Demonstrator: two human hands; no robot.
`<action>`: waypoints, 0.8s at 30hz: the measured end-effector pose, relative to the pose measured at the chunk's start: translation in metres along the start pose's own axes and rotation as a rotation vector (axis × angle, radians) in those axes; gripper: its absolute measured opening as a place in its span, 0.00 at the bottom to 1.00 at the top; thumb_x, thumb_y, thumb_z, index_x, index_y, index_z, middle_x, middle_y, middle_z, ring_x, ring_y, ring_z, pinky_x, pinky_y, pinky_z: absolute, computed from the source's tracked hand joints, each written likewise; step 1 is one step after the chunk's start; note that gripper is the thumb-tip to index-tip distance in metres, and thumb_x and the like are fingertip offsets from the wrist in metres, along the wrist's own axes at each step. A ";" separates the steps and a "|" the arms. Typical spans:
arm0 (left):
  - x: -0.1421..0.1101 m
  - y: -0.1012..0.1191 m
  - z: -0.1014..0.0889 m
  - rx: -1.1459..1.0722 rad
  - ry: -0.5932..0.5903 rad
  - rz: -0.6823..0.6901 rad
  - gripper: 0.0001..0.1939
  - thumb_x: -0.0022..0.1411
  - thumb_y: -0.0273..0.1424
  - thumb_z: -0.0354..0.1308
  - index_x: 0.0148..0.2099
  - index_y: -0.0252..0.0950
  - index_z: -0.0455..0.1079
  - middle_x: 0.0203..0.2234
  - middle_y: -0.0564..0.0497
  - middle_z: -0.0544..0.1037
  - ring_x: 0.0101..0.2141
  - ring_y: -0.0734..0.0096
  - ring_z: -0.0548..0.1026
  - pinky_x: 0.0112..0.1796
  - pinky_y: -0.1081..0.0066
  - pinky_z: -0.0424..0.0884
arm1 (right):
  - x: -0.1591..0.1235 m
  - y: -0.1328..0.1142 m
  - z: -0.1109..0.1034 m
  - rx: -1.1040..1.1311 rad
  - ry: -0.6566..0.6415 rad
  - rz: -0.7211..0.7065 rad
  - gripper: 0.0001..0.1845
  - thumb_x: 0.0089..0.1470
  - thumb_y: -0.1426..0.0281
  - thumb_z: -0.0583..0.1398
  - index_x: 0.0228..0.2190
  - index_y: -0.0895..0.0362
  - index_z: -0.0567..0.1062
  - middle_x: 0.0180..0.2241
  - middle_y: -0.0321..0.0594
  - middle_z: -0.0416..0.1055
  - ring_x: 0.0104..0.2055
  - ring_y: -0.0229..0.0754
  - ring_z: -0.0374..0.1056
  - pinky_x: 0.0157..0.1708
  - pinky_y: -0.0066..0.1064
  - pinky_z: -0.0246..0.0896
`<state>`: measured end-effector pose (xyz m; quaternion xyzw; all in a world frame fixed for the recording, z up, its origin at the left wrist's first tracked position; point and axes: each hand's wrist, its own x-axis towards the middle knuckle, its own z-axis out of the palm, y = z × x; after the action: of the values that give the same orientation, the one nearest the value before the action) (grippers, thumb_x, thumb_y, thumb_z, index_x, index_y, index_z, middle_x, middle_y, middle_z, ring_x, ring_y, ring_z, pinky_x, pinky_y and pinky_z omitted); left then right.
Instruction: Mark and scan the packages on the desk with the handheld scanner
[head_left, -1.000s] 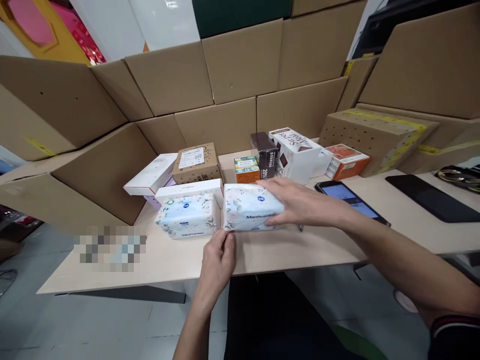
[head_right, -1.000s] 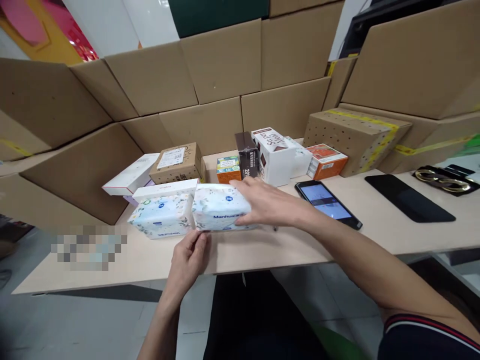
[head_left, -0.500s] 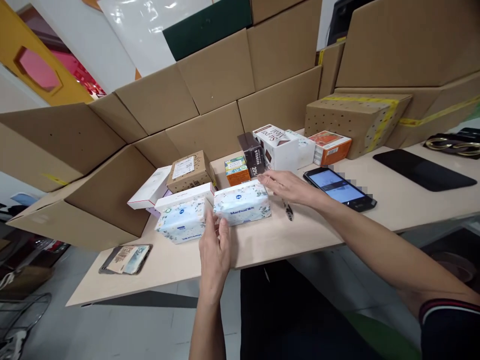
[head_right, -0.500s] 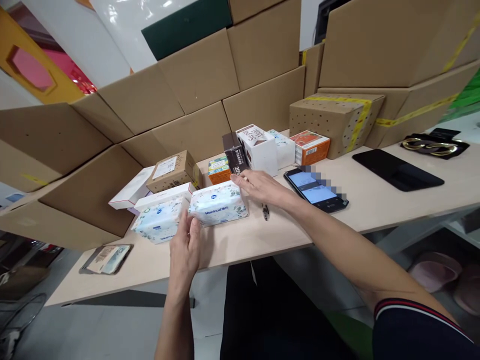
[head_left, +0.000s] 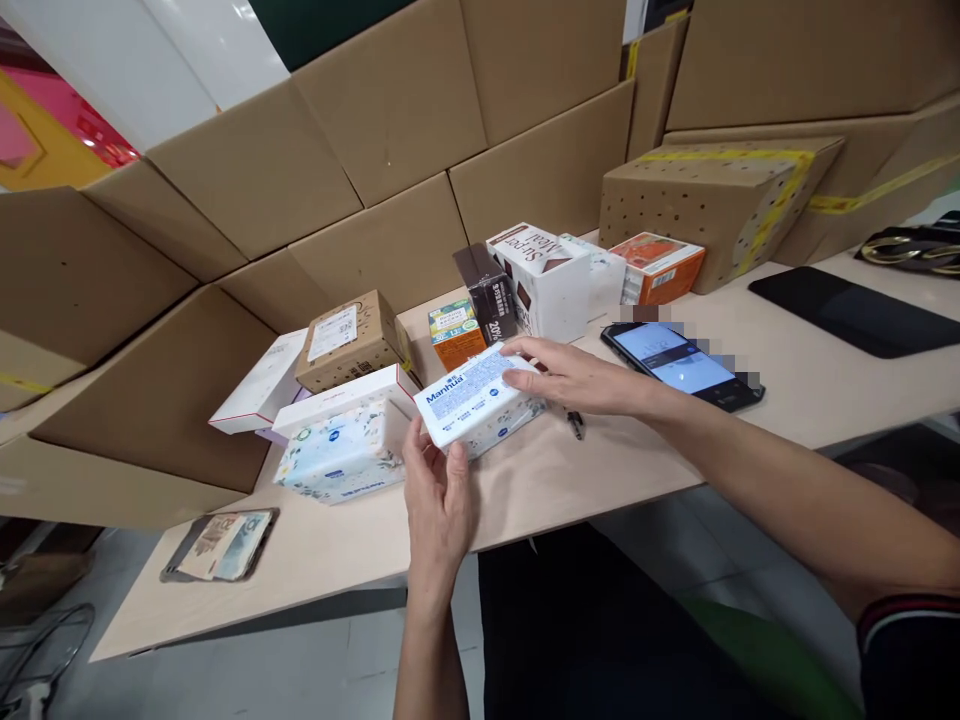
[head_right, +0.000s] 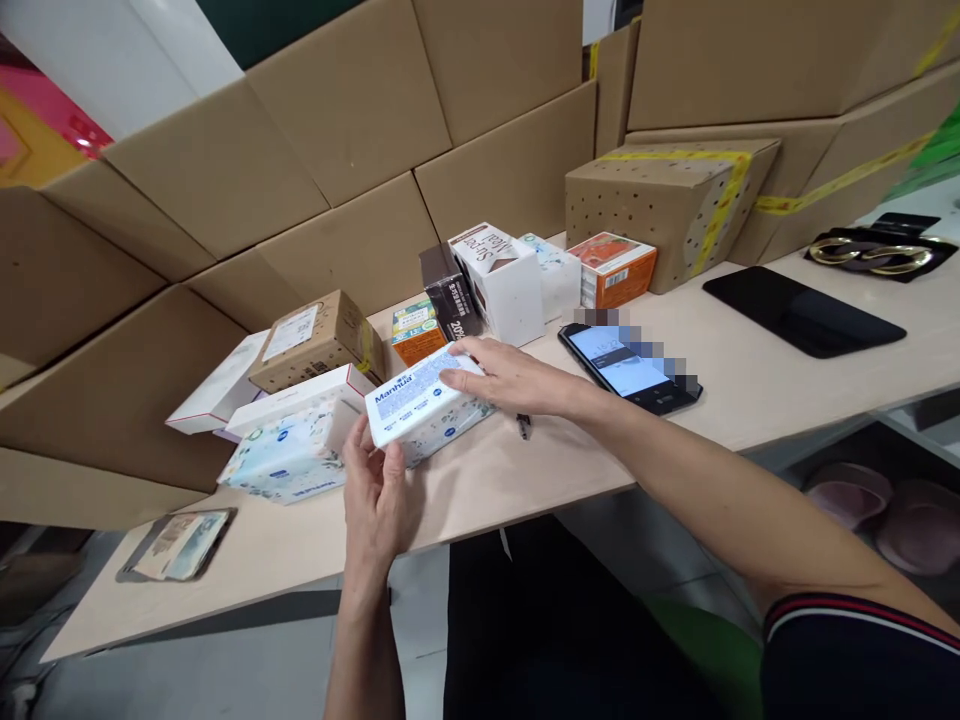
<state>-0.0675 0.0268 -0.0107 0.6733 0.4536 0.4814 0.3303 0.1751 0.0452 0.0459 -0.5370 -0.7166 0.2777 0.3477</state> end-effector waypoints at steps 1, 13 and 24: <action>-0.001 0.001 -0.001 0.020 0.005 -0.013 0.35 0.69 0.47 0.54 0.71 0.40 0.50 0.66 0.37 0.63 0.60 0.56 0.71 0.58 0.57 0.70 | 0.000 -0.001 0.001 -0.003 0.002 0.013 0.27 0.63 0.50 0.52 0.55 0.53 0.69 0.52 0.47 0.74 0.50 0.49 0.72 0.50 0.42 0.69; 0.000 0.010 -0.005 0.067 -0.023 0.046 0.27 0.72 0.45 0.51 0.69 0.42 0.59 0.64 0.43 0.67 0.64 0.55 0.66 0.64 0.53 0.62 | 0.000 0.003 0.010 0.050 -0.042 0.101 0.21 0.61 0.58 0.56 0.53 0.50 0.72 0.51 0.42 0.77 0.51 0.52 0.74 0.50 0.45 0.71; -0.008 0.000 0.003 0.014 0.146 0.105 0.34 0.65 0.38 0.62 0.68 0.43 0.51 0.63 0.39 0.64 0.60 0.56 0.70 0.59 0.54 0.69 | 0.003 0.002 0.011 0.307 0.147 0.153 0.22 0.58 0.46 0.57 0.35 0.53 0.69 0.37 0.41 0.75 0.38 0.45 0.72 0.37 0.39 0.69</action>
<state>-0.0653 0.0193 -0.0148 0.6614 0.4440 0.5428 0.2660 0.1672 0.0486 0.0384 -0.5494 -0.5955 0.3693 0.4551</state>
